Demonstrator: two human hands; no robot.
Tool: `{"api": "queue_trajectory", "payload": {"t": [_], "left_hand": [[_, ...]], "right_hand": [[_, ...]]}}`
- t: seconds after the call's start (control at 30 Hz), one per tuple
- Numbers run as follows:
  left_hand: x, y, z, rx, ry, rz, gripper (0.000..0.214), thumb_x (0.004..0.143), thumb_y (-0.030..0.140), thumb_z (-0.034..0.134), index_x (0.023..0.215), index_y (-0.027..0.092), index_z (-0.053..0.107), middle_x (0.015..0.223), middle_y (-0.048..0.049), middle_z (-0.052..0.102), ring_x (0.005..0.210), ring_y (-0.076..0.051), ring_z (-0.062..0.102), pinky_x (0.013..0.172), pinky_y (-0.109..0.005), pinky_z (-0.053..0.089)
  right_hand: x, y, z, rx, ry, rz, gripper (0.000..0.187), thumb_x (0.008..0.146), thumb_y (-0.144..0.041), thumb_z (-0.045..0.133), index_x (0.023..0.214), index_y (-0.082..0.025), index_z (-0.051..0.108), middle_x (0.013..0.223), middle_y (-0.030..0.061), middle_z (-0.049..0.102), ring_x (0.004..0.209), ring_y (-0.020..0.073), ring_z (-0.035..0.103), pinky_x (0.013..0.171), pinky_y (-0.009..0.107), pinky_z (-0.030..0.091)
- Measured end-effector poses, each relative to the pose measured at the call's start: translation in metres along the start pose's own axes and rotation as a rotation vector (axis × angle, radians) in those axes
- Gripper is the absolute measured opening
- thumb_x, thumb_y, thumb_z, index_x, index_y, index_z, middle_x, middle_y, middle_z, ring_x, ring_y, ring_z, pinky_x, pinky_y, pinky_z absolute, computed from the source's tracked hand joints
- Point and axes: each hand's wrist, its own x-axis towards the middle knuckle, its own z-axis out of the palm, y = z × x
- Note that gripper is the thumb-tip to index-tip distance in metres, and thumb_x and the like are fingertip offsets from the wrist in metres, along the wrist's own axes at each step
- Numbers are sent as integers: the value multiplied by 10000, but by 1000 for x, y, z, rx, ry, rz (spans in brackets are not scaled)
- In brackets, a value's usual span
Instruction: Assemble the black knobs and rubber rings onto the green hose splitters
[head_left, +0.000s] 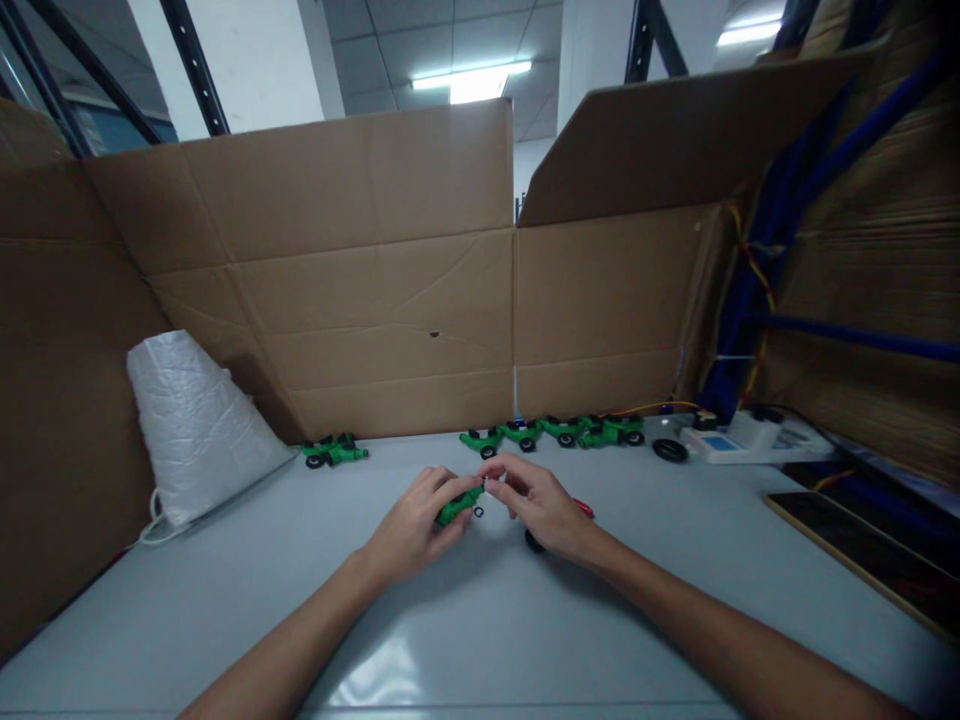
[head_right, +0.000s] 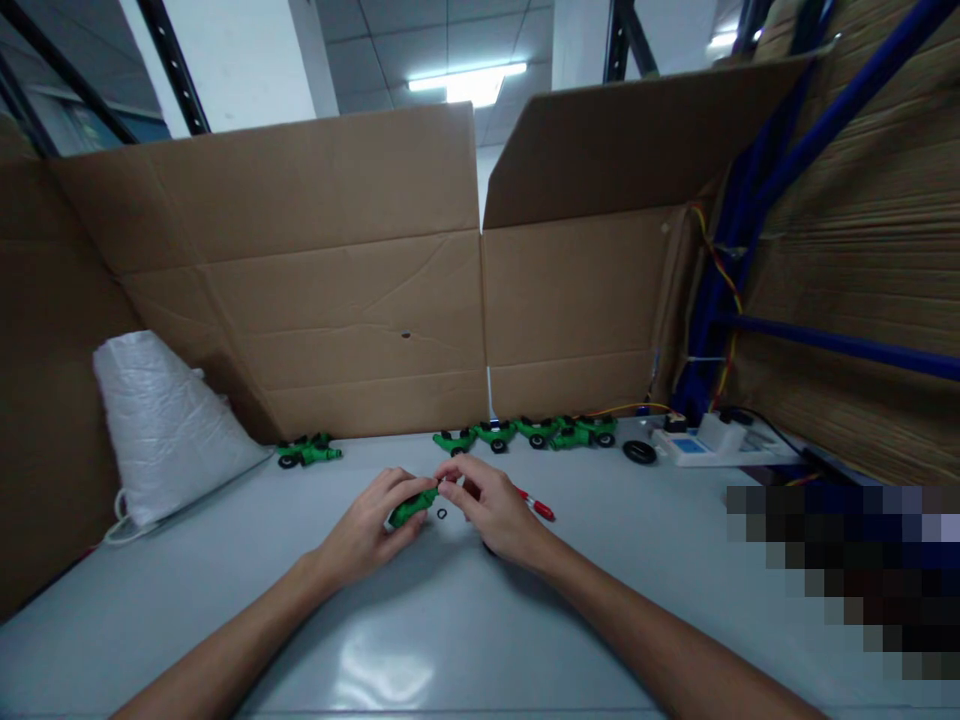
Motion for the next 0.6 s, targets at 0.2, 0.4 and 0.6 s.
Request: {"api": "queue_trajectory", "payload": {"t": [0.2,0.4,0.6], "left_hand": [[0,-2,0,-16,8,-5,402,1071,251,570,1473,253,557,1154,-111,647,1082,-255,609,971,-413,520],[0,-1,1,-37,17,1,414,1069,252,576,1483,267,564,1173,-111,654,1099,-257,615,986,-414,516],[-1,-1,2,-109,35,-56,393,1061,270,591,1454,262,605,1161,-106,663,1096,-254,630,990,-402,520]], "right_hand": [[0,3,0,32,-32,23,290,1036,-487,631,1186,-246,688,1034,26,685,698,155,587,626,289,472],[2,7,-1,109,-35,61,339,1053,-546,586,1114,-229,690,928,13,667,647,148,568,602,283,451],[1,3,-2,42,-58,41,229,1044,-436,610,1137,-237,674,999,19,676,685,155,586,630,287,470]]}}
